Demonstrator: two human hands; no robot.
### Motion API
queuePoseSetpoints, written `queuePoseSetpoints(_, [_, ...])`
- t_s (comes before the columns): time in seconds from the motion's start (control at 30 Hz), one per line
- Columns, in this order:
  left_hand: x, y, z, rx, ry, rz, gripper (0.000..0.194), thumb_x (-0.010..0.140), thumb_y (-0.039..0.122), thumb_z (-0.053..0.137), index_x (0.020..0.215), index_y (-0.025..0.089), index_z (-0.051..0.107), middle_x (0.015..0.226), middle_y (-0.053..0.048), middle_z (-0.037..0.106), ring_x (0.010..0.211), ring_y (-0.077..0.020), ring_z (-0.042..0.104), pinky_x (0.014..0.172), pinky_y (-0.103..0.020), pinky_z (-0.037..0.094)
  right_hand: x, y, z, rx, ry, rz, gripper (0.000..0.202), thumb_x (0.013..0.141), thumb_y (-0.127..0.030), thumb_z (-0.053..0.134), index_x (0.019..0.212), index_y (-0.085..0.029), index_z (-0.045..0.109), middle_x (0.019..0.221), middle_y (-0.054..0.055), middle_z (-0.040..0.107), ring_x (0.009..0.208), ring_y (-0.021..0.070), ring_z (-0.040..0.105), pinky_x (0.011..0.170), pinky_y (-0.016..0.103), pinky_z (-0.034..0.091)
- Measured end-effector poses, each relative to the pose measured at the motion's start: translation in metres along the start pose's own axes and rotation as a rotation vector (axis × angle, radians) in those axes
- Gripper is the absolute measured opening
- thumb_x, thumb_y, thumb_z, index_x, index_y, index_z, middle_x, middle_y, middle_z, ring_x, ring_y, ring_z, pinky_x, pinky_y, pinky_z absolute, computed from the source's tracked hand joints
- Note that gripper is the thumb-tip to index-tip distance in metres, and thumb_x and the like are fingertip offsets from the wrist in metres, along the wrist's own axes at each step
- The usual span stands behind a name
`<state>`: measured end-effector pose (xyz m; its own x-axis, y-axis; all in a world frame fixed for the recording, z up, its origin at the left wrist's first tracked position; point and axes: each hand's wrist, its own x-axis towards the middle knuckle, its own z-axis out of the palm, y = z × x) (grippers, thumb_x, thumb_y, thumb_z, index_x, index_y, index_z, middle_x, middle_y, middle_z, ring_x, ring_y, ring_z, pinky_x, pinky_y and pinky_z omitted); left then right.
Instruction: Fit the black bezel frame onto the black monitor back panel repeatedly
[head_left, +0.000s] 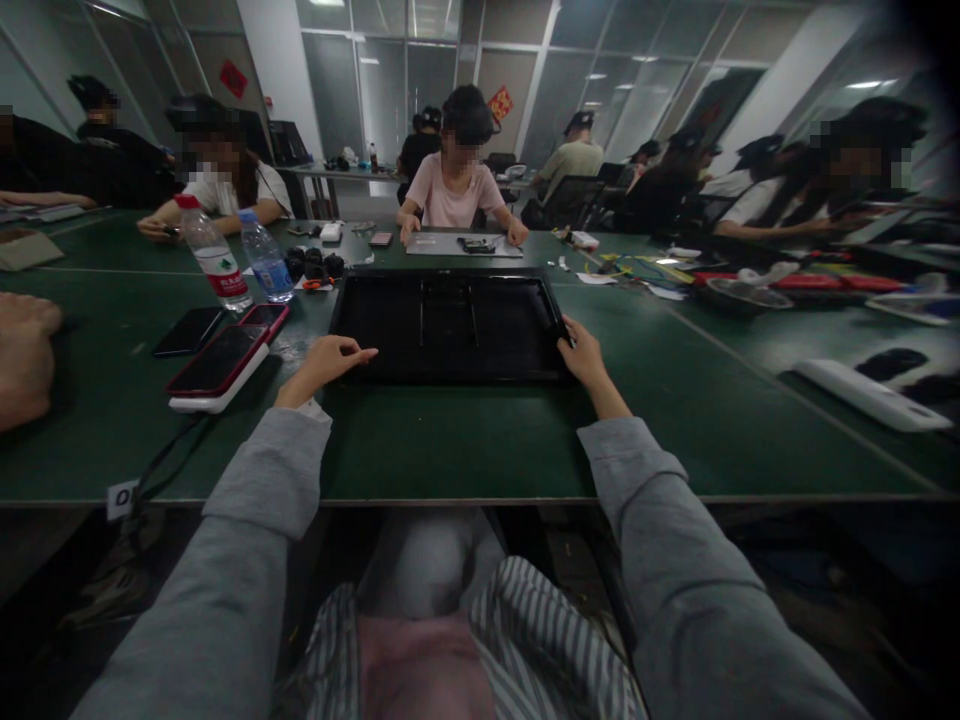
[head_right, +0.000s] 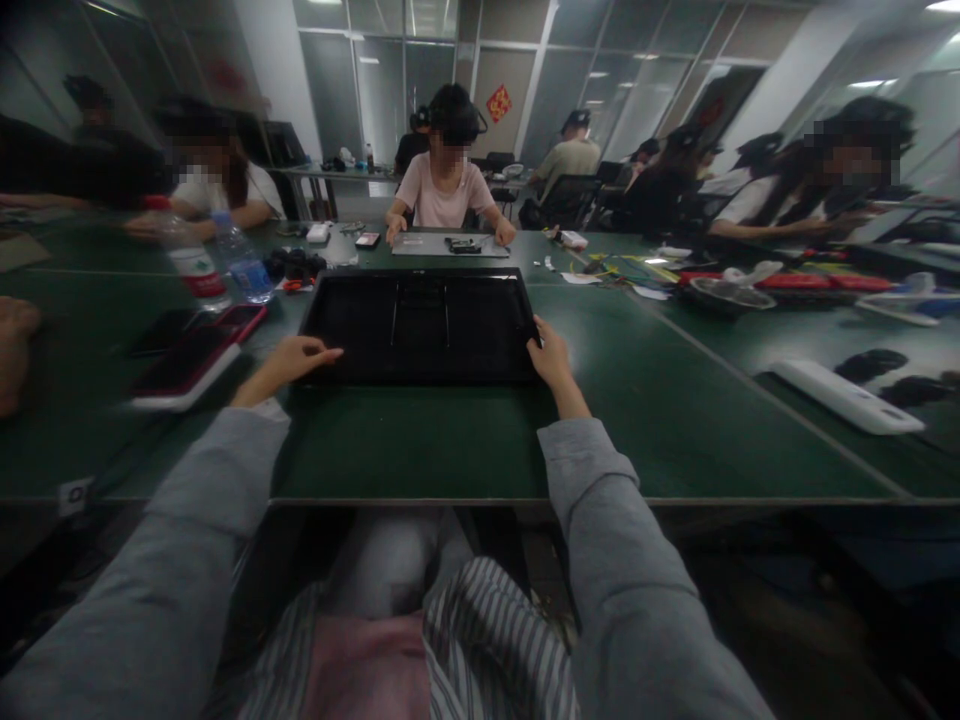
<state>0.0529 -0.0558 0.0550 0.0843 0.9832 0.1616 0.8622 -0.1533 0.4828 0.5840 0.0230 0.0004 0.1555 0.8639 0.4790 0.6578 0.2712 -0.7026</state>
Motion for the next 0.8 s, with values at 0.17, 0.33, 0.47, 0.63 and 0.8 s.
queuePoseSetpoints(0.17, [0.009, -0.020, 0.011, 0.055, 0.486, -0.135, 0.045, 0.096, 0.048, 0.068, 0.130, 0.018, 0.075, 0.139, -0.017, 0.070, 0.128, -0.0340, 0.062, 0.106, -0.045, 0.048, 0.000, 0.005, 0.001, -0.030, 0.012, 0.001, 0.070, 0.082, -0.024, 0.057, 0.152, -0.015, 0.060, 0.150, 0.014, 0.066, 0.141, 0.0332, 0.062, 0.124, 0.058, 0.044])
queuePoseSetpoints(0.33, [0.015, -0.033, 0.021, -0.023, 0.289, -0.309, 0.054, 0.098, 0.046, 0.064, 0.140, 0.011, 0.068, 0.131, -0.021, 0.074, 0.118, -0.0341, 0.069, 0.102, -0.042, 0.052, -0.004, 0.000, -0.001, -0.086, -0.013, 0.004, 0.067, 0.082, -0.024, 0.057, 0.149, -0.016, 0.063, 0.145, 0.015, 0.069, 0.137, 0.0318, 0.065, 0.121, 0.055, 0.048])
queuePoseSetpoints(0.47, [0.017, -0.034, 0.026, -0.009, 0.270, -0.297, 0.052, 0.101, 0.044, 0.059, 0.140, 0.011, 0.068, 0.134, -0.022, 0.074, 0.121, -0.0355, 0.069, 0.103, -0.043, 0.052, -0.009, -0.009, -0.004, -0.196, 0.048, 0.091, 0.058, 0.086, -0.033, 0.060, 0.140, -0.018, 0.071, 0.120, 0.015, 0.079, 0.119, 0.0345, 0.072, 0.110, 0.056, 0.055])
queuePoseSetpoints(0.63, [0.019, -0.037, 0.028, -0.020, 0.270, -0.288, 0.049, 0.103, 0.045, 0.052, 0.131, 0.010, 0.074, 0.127, -0.021, 0.077, 0.116, -0.0337, 0.071, 0.100, -0.040, 0.051, -0.009, -0.013, -0.008, -0.265, 0.075, 0.184, 0.055, 0.088, -0.049, 0.064, 0.132, -0.016, 0.076, 0.095, 0.013, 0.078, 0.097, 0.0333, 0.073, 0.101, 0.055, 0.056])
queuePoseSetpoints(0.8, [0.024, -0.043, 0.028, -0.097, 0.310, -0.283, 0.050, 0.102, 0.050, 0.052, 0.117, 0.011, 0.078, 0.117, -0.020, 0.079, 0.108, -0.0319, 0.071, 0.095, -0.037, 0.051, -0.004, -0.004, -0.005, -0.061, 0.036, 0.080, 0.061, 0.088, -0.062, 0.067, 0.130, -0.018, 0.075, 0.101, 0.013, 0.077, 0.106, 0.0342, 0.073, 0.108, 0.056, 0.054])
